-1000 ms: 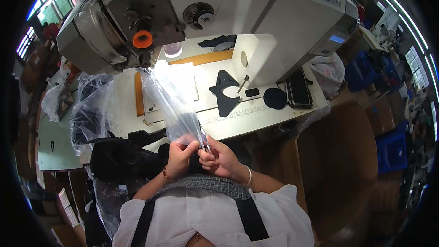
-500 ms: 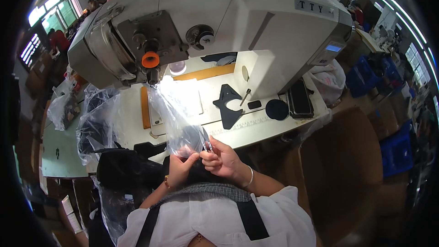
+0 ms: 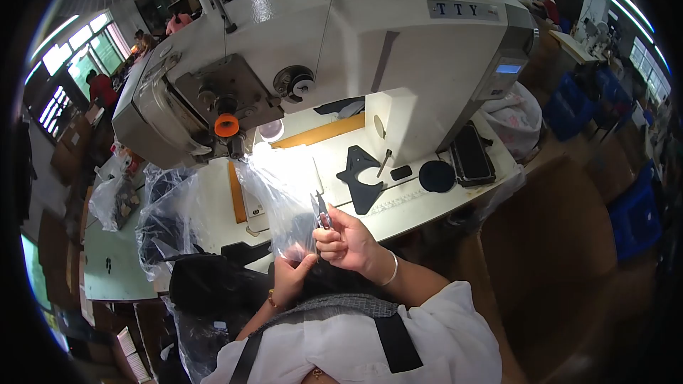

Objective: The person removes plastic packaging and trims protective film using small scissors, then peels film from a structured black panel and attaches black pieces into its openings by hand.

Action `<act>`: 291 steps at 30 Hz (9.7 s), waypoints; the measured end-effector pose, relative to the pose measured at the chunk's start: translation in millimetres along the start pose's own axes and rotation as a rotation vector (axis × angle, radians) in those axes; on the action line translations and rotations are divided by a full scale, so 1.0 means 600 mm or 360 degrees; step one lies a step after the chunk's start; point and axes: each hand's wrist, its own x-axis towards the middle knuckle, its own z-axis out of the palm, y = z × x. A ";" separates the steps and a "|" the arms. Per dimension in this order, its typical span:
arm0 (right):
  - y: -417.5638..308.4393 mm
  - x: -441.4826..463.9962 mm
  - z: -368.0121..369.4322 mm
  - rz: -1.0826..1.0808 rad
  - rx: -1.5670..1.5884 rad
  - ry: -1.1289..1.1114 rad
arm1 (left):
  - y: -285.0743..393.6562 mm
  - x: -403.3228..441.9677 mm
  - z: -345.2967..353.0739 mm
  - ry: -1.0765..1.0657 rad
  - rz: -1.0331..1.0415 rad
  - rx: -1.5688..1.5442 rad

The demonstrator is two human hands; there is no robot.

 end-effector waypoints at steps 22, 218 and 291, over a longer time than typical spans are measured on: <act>-0.034 0.065 0.028 -0.0043 0.0636 -0.0041 | -0.011 -0.007 -0.022 0.0000 -0.0104 -0.0003; 0.218 0.349 0.117 -0.1650 -0.4556 -0.2208 | -0.105 -0.204 -0.203 0.1386 -0.0082 0.0819; 0.105 0.262 -0.023 -0.0797 -0.4145 -0.0883 | -0.037 -0.125 -0.192 0.0461 0.0091 0.2243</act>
